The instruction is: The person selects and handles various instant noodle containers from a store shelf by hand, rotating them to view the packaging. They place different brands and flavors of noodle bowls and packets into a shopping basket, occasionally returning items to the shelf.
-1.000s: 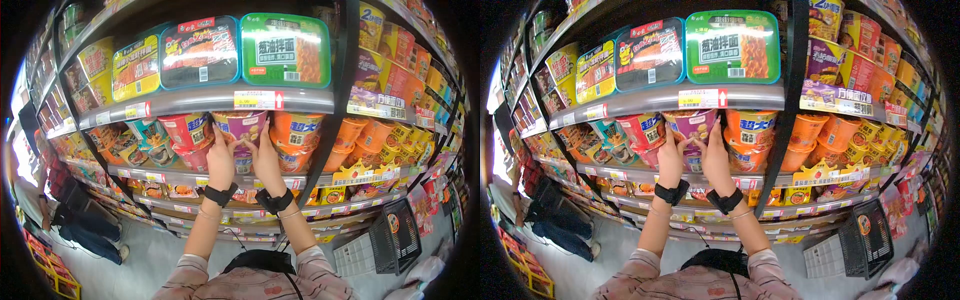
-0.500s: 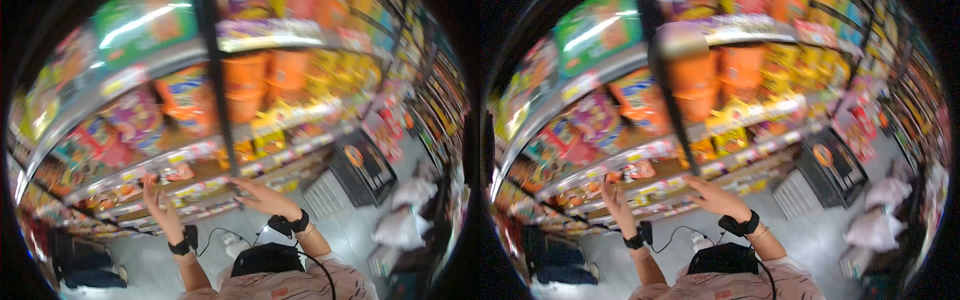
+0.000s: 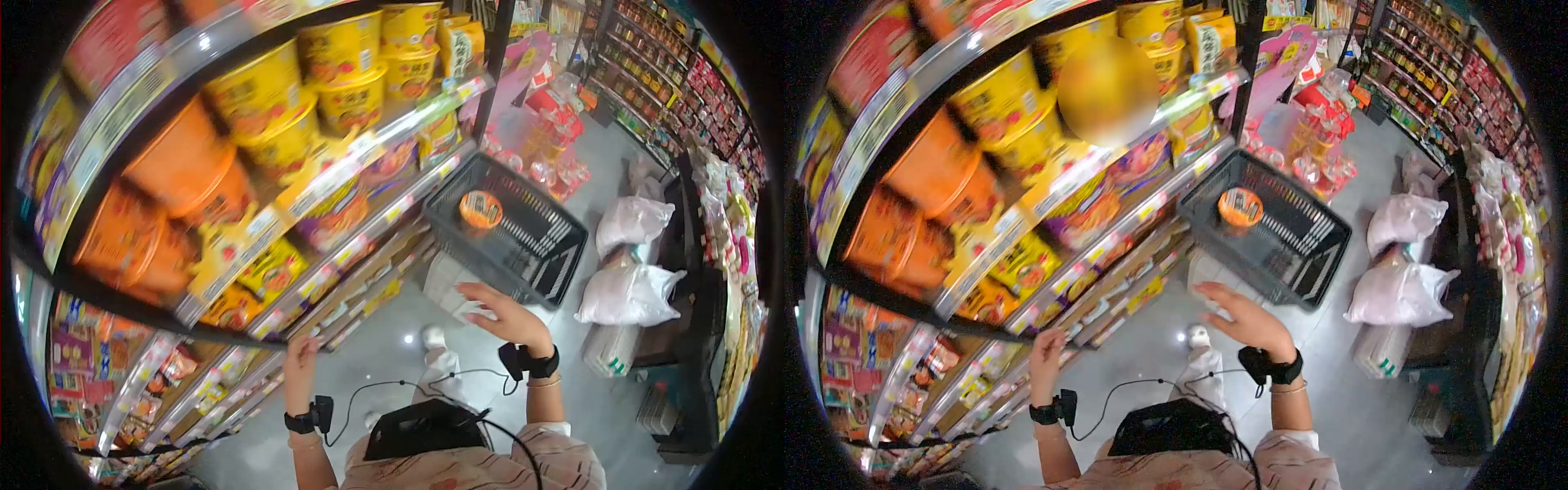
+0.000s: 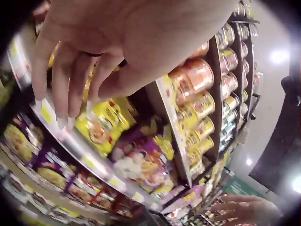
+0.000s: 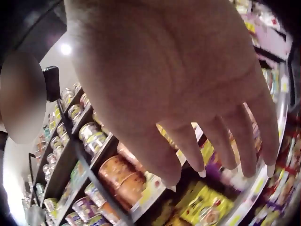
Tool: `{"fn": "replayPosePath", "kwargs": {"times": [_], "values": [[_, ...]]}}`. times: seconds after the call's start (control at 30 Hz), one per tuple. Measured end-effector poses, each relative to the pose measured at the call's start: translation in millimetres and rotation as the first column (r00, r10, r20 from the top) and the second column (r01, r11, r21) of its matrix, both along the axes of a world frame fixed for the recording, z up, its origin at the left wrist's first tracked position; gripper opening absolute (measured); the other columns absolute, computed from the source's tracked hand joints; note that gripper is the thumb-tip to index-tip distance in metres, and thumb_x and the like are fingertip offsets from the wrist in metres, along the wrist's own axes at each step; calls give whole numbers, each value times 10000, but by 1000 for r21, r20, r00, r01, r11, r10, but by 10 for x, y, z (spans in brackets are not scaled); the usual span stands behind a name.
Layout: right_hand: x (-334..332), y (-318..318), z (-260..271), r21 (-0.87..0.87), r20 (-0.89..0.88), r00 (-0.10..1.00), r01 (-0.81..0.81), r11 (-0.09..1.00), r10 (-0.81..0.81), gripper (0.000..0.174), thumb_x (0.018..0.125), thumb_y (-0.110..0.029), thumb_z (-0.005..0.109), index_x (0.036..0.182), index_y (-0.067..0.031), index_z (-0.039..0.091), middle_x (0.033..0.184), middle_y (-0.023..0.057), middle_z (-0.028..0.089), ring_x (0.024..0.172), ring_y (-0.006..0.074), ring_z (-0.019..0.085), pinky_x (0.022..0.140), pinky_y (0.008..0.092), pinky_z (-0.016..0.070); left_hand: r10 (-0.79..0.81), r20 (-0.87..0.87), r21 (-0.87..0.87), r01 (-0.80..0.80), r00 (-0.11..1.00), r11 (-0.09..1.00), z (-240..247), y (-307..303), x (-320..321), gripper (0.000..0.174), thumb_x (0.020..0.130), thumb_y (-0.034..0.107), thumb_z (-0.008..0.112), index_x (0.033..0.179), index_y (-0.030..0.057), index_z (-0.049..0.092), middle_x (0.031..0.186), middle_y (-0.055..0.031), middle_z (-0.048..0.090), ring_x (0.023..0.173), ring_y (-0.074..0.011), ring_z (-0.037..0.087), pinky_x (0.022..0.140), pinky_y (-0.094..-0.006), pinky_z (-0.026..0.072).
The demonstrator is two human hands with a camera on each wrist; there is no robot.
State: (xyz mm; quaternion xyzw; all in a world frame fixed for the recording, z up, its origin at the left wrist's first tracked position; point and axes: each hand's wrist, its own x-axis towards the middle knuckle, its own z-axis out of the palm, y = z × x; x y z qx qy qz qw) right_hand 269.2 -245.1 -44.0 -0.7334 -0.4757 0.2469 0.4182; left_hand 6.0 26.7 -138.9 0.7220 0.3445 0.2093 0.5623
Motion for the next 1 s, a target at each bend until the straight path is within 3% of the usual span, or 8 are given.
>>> {"fn": "replayPosePath", "kwargs": {"times": [0.17, 0.23, 0.43, 0.47, 0.57, 0.7, 0.83, 1.0], "values": [[1833, -511, -695, 22, -273, 895, 372, 928, -353, 359, 845, -75, 530, 1194, -32, 460, 1085, 46, 552, 950, 140, 539, 816, 278, 431, -325, 273, -174, 379, 905, 909, 194, -565, 2312, 239, 884, 96, 508, 1107, 11, 494, 1072, -83, 577, 988, -158, 559, 853, -264, 441], [2427, -572, -981, -46, -599, 685, 487, 872, -414, 338, 845, -46, 504, 1180, -21, 468, 1049, 54, 559, 923, 135, 538, 789, 267, 436, -319, 348, -338, 435, 882, 835, -36, -729, 3174, 239, 881, 75, 505, 1112, 16, 485, 1088, -86, 565, 986, -167, 562, 859, -276, 444], [3623, -442, -2453, -332, -426, 746, 396, 856, -511, 419, 778, -40, 589, 1172, -53, 446, 923, 31, 559, 763, 91, 532, 649, 238, 454, -282, -98, 193, 296, 954, 935, -697, -1145, 5267, 261, 796, 127, 554, 1025, 4, 542, 973, -155, 611, 950, -248, 589, 792, -316, 473], [3758, -518, -3063, -212, -401, 793, 408, 888, -459, 573, 706, -46, 675, 1209, -46, 399, 1002, 79, 539, 817, 134, 547, 678, 281, 472, -225, -237, 341, 298, 945, 892, -837, -1155, 5456, 284, 769, 150, 578, 1011, 4, 552, 959, -168, 621, 939, -294, 597, 795, -346, 478], [3719, -308, -3471, -321, -193, 748, 564, 761, -635, 808, 585, -42, 772, 1260, -37, 326, 1115, 122, 485, 976, 202, 518, 773, 327, 472, -347, -448, -171, 302, 824, 938, -965, -1110, 5717, 353, 726, 210, 602, 1040, 52, 570, 1020, -183, 601, 969, -337, 564, 826, -382, 454], [3643, -96, -3903, -314, -191, 763, 548, 775, -617, 1062, 490, -42, 828, 1309, -14, 152, 1206, 137, 414, 1140, 234, 409, 874, 354, 434, -354, -549, -92, 366, 757, 926, -2786, -963, 5791, 396, 690, 195, 631, 1064, 72, 583, 1059, -191, 588, 1003, -311, 561, 832, -377, 457], [3614, 21, -3660, -319, -508, 653, 462, 828, -561, 1046, 521, 12, 808, 1280, -13, 89, 1242, 130, 384, 1164, 219, 383, 915, 344, 413, -456, -666, -290, 359, 590, 887, -2069, -894, 5898, 586, 744, 253, 592, 1241, 0, 413, 1184, -235, 502, 1068, -324, 519, 886, -382, 420], [3581, 42, -3218, -154, -693, 557, 507, 848, -458, 934, 583, 27, 782, 1245, -32, 125, 1235, 105, 386, 1115, 202, 434, 923, 330, 411, -254, -626, -68, 273, 737, 960, -2071, -1263, 5952, 579, 763, 251, 579, 1225, -25, 365, 1110, -250, 538, 1021, -353, 537, 832, -399, 452]]}}
